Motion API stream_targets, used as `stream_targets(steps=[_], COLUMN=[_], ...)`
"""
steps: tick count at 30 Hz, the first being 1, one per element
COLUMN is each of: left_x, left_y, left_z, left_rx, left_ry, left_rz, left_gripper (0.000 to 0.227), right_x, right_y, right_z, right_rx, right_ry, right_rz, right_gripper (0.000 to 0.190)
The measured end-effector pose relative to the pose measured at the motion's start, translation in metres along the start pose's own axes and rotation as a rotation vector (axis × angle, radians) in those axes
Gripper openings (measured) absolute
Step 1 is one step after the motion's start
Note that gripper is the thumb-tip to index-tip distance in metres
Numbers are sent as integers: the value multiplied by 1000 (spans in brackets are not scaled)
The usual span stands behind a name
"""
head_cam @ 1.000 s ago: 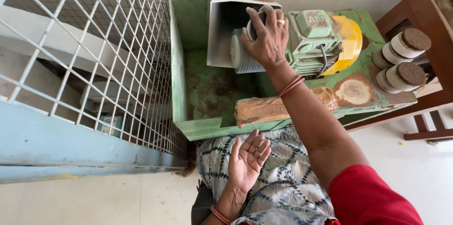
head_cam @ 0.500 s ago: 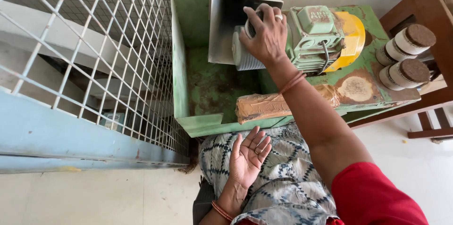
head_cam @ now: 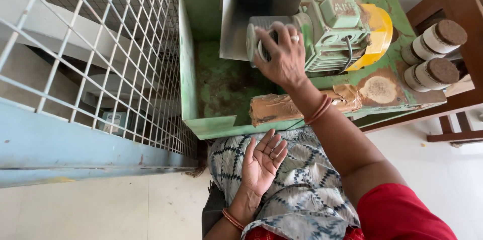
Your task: The person repeatedly picks up small cylindrical containers filled with grains and presses them against a rotating grinding wheel to process the contents. The person handles the containers one at a time, moving them between the grinding wheel and a nearby stack.
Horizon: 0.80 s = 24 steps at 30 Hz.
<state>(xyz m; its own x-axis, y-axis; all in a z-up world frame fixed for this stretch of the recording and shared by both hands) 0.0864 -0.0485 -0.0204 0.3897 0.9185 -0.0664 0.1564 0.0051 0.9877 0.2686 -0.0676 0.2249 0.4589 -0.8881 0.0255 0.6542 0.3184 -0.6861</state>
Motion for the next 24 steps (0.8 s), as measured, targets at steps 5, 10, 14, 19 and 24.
stream_targets(steps=[5,10,14,19,24], left_x=[2,4,3,-2,0], left_y=[7,4,-1,-3,5], left_z=[-1,1,0,1,-1], left_rx=[-35,6,19,20,-9], left_ry=[16,18,6,-15,2], left_rz=[20,-7,2,-30,0], left_gripper=[58,57,58,57,57], right_x=[46,26,4,15,44], right_y=[23,10,-12,-8,10], right_z=[52,35,-12,-12,47], right_rx=[98,85,55,54,119], right_ry=[115,153,124,76,209], right_rz=[2,39,45,3,102], right_gripper=[50,48,48,53,46])
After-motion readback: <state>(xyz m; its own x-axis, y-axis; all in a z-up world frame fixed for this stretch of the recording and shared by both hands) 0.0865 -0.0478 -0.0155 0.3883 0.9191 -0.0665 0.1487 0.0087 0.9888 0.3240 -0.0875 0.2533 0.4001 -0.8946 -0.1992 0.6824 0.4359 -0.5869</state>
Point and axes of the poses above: each hand's wrist, its own z-axis towards the middle knuckle, its own y-axis out of the palm, x = y × z, the point moved 10 cm from there along z, towards the middle knuckle, and after that the axes turned 5 degrees about y, right-handed, at the moved point
